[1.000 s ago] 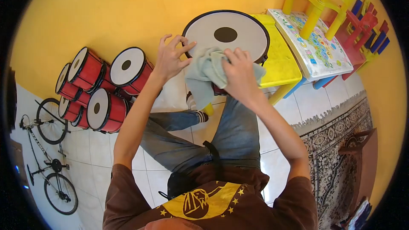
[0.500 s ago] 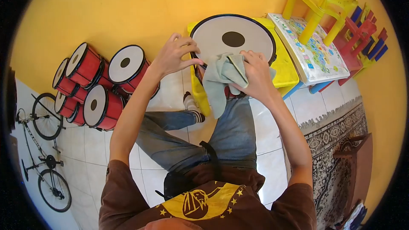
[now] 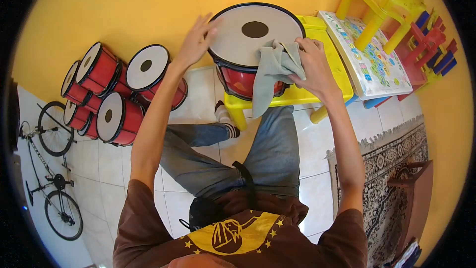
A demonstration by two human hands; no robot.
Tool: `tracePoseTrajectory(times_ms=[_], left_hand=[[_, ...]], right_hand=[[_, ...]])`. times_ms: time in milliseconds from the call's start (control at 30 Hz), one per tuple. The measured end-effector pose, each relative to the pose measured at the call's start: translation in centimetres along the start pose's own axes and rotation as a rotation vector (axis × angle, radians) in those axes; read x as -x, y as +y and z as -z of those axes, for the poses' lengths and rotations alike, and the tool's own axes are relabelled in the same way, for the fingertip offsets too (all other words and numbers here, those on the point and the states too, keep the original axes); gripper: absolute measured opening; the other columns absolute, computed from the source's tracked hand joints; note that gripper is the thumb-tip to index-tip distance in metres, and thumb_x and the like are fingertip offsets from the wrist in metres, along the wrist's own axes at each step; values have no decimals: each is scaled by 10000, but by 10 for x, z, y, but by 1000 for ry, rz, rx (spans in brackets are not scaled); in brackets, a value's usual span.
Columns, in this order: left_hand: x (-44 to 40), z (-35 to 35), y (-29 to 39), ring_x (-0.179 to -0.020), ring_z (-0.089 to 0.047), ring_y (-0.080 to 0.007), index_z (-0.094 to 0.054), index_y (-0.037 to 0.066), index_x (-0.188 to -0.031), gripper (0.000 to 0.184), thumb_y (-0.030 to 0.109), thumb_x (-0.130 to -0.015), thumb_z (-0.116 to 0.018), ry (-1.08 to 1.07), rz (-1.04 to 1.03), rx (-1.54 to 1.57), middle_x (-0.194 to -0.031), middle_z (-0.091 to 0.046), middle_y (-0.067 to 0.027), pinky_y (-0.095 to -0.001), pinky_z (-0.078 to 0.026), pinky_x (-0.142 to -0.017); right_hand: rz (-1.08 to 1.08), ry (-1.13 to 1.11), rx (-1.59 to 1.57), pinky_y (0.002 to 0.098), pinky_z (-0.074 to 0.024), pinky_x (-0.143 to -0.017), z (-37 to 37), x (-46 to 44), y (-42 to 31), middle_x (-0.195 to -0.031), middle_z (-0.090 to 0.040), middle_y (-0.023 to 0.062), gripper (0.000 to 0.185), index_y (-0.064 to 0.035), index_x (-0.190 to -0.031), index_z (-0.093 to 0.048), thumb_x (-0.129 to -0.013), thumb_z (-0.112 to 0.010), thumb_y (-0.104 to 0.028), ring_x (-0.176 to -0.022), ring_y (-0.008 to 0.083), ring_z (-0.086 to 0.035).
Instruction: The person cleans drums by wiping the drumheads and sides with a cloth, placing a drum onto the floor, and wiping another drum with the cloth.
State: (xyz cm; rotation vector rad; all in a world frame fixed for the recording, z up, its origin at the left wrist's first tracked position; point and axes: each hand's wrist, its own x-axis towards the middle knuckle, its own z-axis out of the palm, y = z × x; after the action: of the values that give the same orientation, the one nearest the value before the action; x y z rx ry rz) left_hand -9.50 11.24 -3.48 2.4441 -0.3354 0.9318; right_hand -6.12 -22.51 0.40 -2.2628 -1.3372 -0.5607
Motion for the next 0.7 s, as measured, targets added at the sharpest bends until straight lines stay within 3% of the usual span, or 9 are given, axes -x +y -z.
tracePoseTrajectory(times_ms=[133,333,533,700], left_hand=[[0,-3,11,-1347,-436,-355,-645,101,-1284,484,382,-1046,-330,-114,97,147,-1446,-483,-198,-403,-313,-1134],[5,1,20,-1306,-481,-357,-645,66,-1275,527,359,-1064,-260,-120,162,192,-1435,-500,-189,-390,-342,-1113],[4,6,24,-1258,-507,-387,-682,116,-1227,503,333,-1053,-264,-129,150,90,-1394,-542,-167,-421,-343,-1117],[13,-10,41,-1228,-533,-391,-711,105,-1167,503,328,-1050,-275,25,182,56,-1348,-574,-181,-426,-341,-1121]], right_hand=[[82,129,45,446,-387,-970,-23,-8,-33,-1148,-593,156,407,-17,-964,-668,-600,-790,-151,-1098,320,-550],[-50,168,89,407,-420,-852,-72,-36,-90,-1110,-622,108,280,-22,-875,-650,-632,-738,-129,-1027,278,-577],[11,204,166,434,-389,-903,-44,-1,-59,-1135,-598,122,387,-31,-958,-673,-599,-771,-134,-1052,293,-565],[-6,139,117,477,-369,-947,-3,30,-13,-1154,-583,138,415,-64,-1022,-687,-621,-740,-153,-1062,324,-534]])
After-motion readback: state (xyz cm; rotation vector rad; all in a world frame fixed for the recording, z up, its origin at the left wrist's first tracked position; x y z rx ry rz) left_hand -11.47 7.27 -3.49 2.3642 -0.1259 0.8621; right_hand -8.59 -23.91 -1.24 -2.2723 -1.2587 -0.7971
